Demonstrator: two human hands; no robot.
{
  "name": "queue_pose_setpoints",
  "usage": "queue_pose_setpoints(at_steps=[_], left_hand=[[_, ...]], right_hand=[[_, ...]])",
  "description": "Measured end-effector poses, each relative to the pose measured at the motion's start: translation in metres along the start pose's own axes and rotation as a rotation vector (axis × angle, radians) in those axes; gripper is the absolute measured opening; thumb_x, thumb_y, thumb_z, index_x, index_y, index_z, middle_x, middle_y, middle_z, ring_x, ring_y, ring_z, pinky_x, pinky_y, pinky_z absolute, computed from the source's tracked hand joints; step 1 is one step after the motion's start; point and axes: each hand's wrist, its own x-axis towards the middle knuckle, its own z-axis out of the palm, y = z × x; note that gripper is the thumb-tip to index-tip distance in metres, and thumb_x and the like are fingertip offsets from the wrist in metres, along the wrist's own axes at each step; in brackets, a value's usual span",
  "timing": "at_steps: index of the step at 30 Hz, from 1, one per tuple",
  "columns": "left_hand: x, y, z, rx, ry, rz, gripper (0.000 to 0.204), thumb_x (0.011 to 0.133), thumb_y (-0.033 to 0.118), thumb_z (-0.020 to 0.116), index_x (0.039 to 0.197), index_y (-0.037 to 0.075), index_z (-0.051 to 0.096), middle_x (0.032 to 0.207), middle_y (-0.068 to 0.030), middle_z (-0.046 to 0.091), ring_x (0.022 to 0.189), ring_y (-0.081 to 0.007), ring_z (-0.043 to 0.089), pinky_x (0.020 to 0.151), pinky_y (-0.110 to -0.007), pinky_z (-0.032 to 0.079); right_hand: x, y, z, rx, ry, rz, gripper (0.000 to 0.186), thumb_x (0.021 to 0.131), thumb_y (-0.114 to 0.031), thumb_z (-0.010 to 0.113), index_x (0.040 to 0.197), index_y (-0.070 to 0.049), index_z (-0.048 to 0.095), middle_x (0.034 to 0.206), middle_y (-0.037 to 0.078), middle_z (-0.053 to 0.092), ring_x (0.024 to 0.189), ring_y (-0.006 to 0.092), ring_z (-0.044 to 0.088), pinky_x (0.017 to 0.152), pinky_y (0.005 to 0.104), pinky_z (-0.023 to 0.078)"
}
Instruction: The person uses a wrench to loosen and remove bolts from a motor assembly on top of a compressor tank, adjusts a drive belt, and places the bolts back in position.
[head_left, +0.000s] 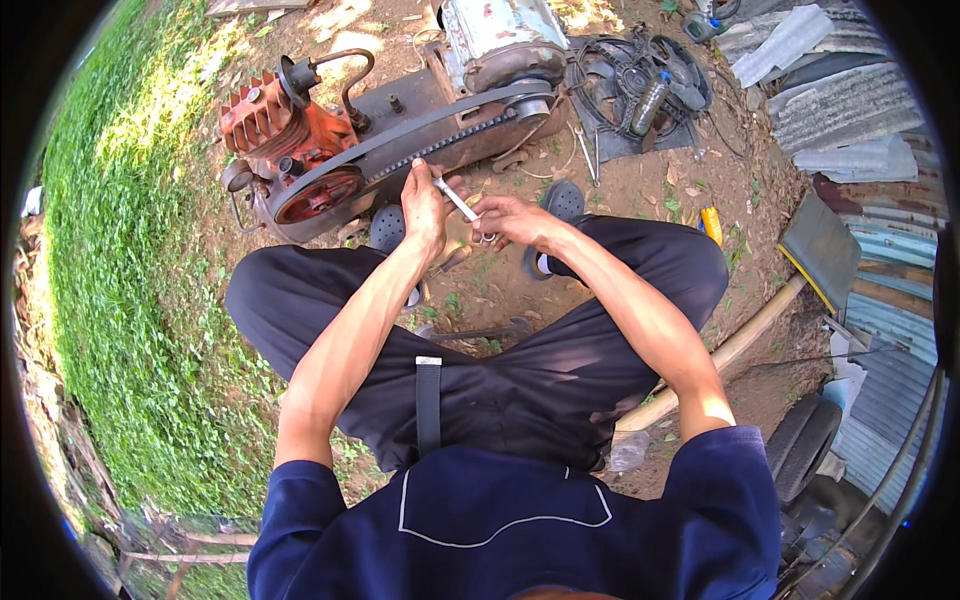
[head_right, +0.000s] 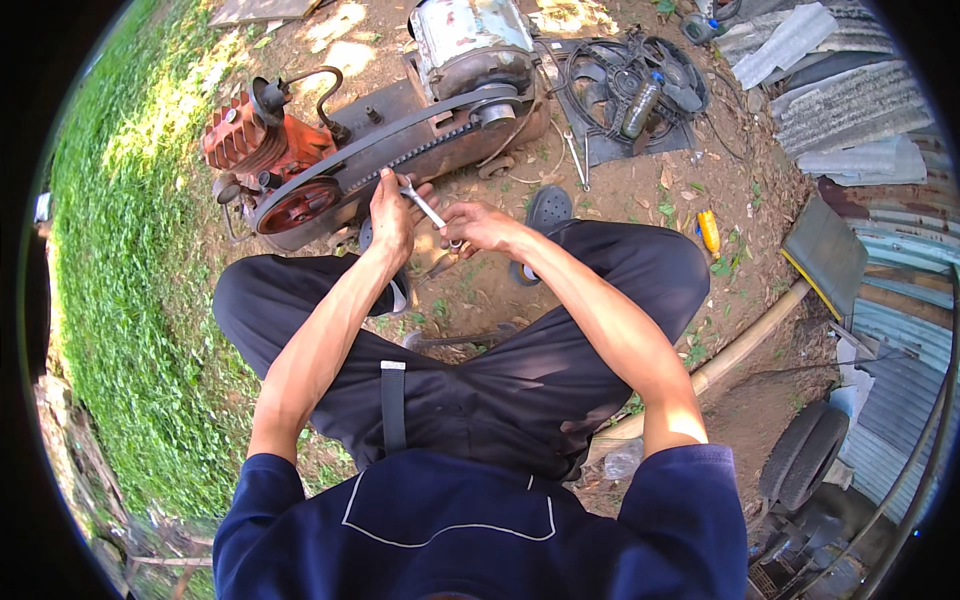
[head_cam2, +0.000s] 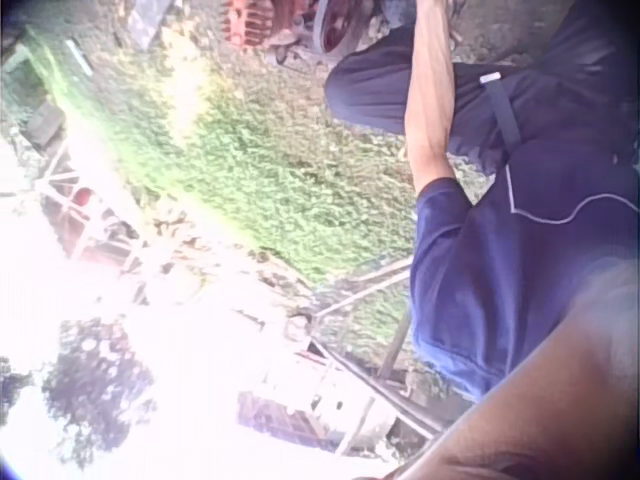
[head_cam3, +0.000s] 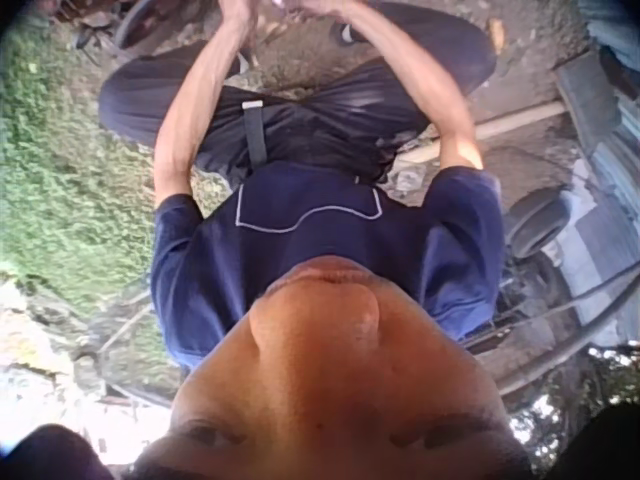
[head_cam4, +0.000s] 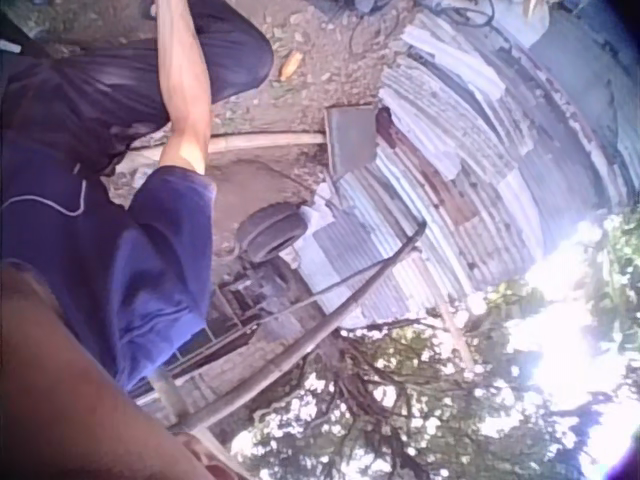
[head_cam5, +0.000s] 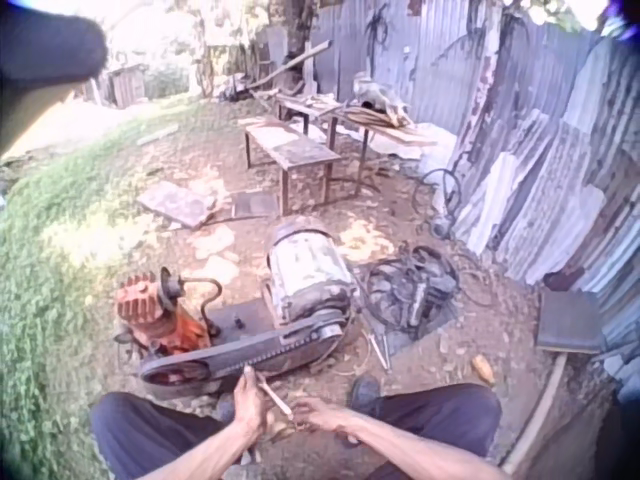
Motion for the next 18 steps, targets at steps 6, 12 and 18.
queue_pose_setpoints(at_steps=[6,12,18], left_hand=[[0.003,0.002,-0.016,0.085,-0.049,-0.074,0.035,0.099,0.044,0.041,0.084,0.013,0.050,0.075,0.0009,0.045,0.052,-0.0088,0.035,0.044,-0.024,0.029],[0.018,-0.007,-0.016,0.090,-0.097,-0.100,0.037,0.099,0.045,0.040,0.082,0.013,0.051,0.072,0.0024,0.042,0.047,-0.0069,0.031,0.041,-0.022,0.026],[0.033,-0.008,-0.007,0.264,-0.143,0.121,0.042,0.099,0.047,0.039,0.081,0.011,0.053,0.056,0.0051,0.035,0.043,-0.0050,0.027,0.040,-0.023,0.022]], right_hand=[[0.019,0.007,0.001,-0.412,0.288,-0.167,0.036,0.094,-0.029,0.055,0.119,-0.003,0.053,0.101,0.013,0.065,0.092,0.0240,0.062,0.083,0.0377,0.050],[0.081,0.017,-0.052,-1.033,1.053,-0.825,0.042,0.087,-0.020,0.056,0.124,0.001,0.052,0.107,0.027,0.059,0.105,0.0423,0.053,0.094,0.0498,0.040],[0.139,-0.002,-0.040,-0.782,1.150,-0.665,0.029,0.090,-0.025,0.054,0.115,-0.013,0.061,0.100,0.023,0.063,0.094,0.0432,0.058,0.081,0.0513,0.045]])
